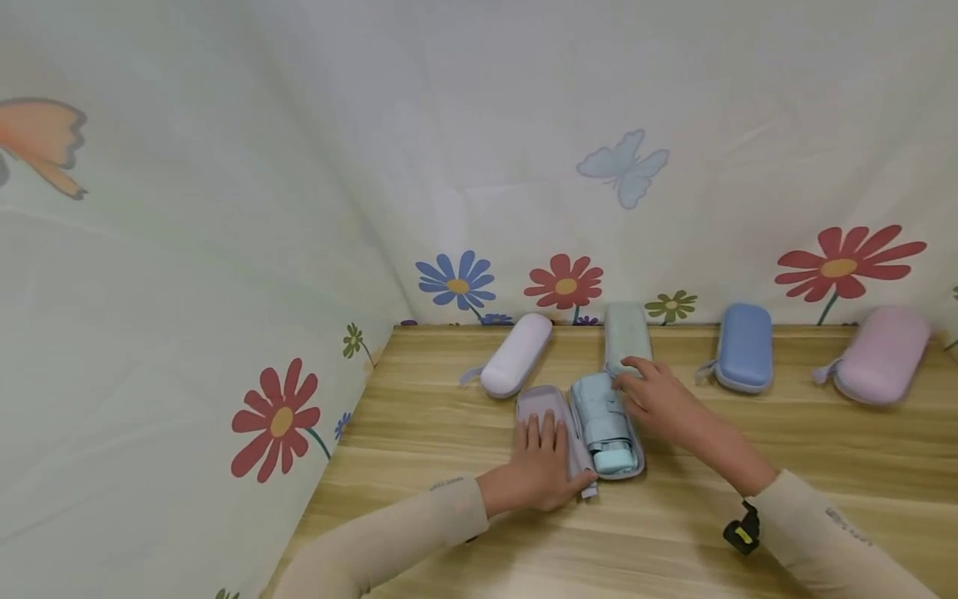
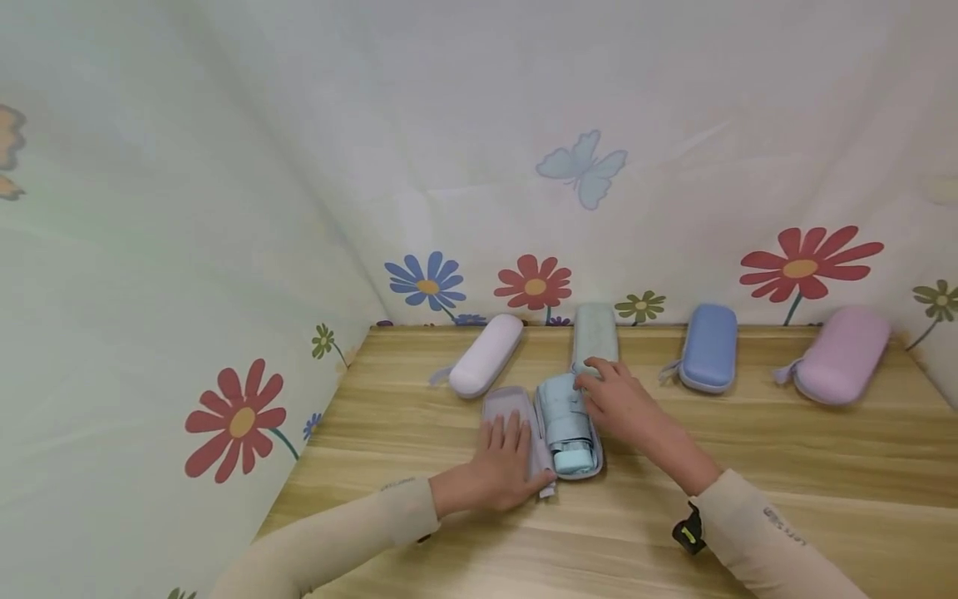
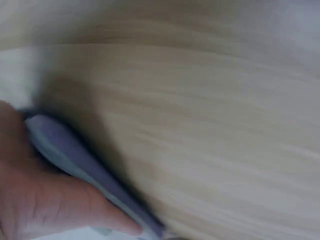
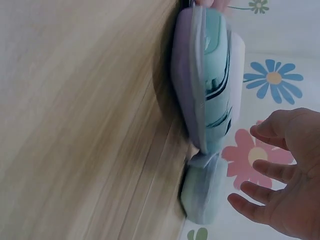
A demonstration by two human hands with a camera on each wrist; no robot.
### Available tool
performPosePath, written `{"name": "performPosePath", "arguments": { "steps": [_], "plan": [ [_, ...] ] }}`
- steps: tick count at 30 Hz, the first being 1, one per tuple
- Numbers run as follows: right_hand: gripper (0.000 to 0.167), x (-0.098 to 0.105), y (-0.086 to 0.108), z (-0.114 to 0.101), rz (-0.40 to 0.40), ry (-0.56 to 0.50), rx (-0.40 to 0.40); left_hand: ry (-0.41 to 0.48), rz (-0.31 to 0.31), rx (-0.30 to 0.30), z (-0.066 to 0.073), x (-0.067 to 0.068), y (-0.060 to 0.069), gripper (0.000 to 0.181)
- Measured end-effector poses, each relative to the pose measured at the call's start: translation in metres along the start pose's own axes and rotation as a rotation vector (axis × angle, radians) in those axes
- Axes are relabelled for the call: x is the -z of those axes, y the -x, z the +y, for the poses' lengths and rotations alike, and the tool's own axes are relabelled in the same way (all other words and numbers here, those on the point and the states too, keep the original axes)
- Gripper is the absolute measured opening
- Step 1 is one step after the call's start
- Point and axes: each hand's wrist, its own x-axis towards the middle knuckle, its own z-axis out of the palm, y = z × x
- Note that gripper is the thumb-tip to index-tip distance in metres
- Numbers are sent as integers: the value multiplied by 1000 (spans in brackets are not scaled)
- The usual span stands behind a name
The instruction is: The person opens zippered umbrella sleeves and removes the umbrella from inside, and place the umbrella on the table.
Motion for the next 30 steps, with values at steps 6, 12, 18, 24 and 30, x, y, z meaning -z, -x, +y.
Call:
{"name": "performPosePath", "arguments": {
  "steps": [6, 12, 18, 24, 30],
  "plan": [
    [16, -6, -2, -5, -23, 25, -8, 9, 133, -92, -20, -27, -17, 99],
    [16, -11, -2, -7, -46, 32, -22, 30, 142, -99, -26, -29, -11, 100],
    [17, -12, 2, -4, -30, 47, -27, 33, 147, -25, -21, -22, 0, 98],
    [20, -11, 3, -2, -45, 32, -45, 39, 146, 40, -26, -23, -14, 100],
    [18, -12, -1, -11, -29, 43, -118, 35, 159, 21, -32, -19, -34, 101]
  ]
}}
